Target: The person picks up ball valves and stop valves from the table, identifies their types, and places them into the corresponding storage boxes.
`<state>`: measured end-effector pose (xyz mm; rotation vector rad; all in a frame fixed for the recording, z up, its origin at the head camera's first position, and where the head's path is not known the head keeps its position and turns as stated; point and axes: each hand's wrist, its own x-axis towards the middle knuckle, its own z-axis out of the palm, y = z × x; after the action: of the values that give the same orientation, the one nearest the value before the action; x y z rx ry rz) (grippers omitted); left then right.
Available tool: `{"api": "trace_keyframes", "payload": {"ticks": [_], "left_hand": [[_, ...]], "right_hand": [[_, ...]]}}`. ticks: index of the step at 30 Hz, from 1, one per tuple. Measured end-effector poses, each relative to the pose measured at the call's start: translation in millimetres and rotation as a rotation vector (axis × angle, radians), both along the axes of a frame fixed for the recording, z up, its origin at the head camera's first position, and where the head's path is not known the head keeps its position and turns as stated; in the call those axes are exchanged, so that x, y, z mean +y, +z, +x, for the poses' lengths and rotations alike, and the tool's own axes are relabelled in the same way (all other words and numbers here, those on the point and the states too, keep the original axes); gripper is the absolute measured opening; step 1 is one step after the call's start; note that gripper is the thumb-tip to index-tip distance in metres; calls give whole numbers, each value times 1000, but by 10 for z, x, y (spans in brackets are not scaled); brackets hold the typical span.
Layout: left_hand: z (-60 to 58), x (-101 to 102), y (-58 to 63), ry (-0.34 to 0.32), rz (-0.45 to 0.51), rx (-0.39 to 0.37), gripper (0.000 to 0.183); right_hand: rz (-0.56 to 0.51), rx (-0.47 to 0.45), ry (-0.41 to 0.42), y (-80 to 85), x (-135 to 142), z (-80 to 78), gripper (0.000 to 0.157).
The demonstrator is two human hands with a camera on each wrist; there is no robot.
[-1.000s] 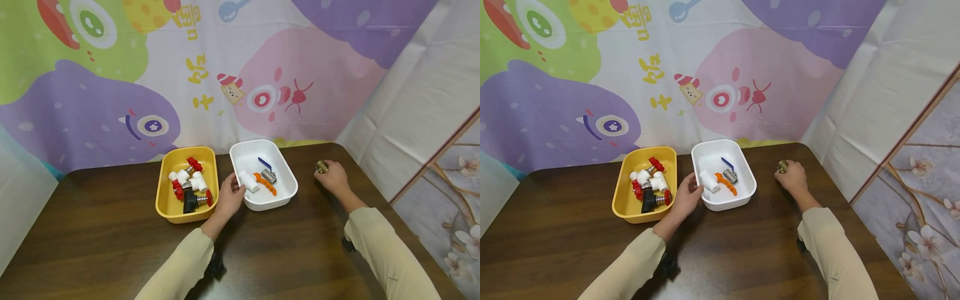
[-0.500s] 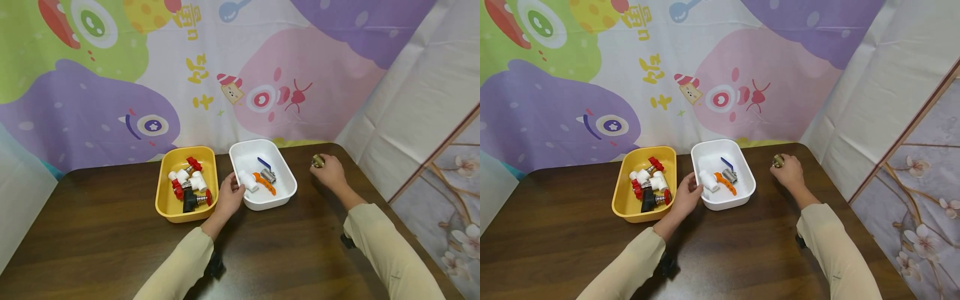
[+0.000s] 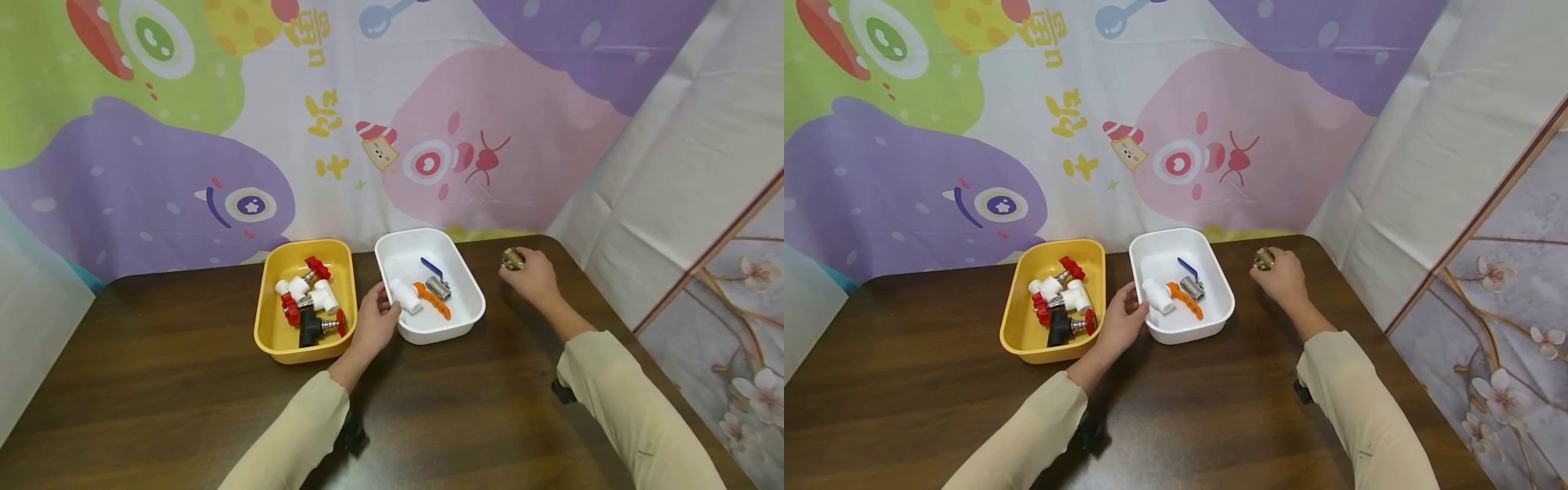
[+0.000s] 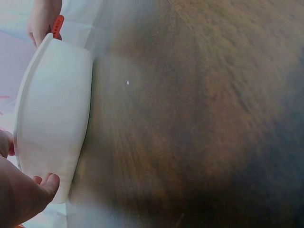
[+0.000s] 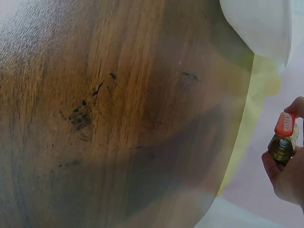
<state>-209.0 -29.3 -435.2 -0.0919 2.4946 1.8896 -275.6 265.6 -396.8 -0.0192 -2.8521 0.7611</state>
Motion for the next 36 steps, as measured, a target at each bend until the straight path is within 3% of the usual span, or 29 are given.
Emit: {"api": "trace_keyframes", "payload": {"ticks": [36], "left_hand": [[7,-2,7,-5,-13,5,53]], "right_hand": [[-80,-23,46,126,-435,11,61]]}}
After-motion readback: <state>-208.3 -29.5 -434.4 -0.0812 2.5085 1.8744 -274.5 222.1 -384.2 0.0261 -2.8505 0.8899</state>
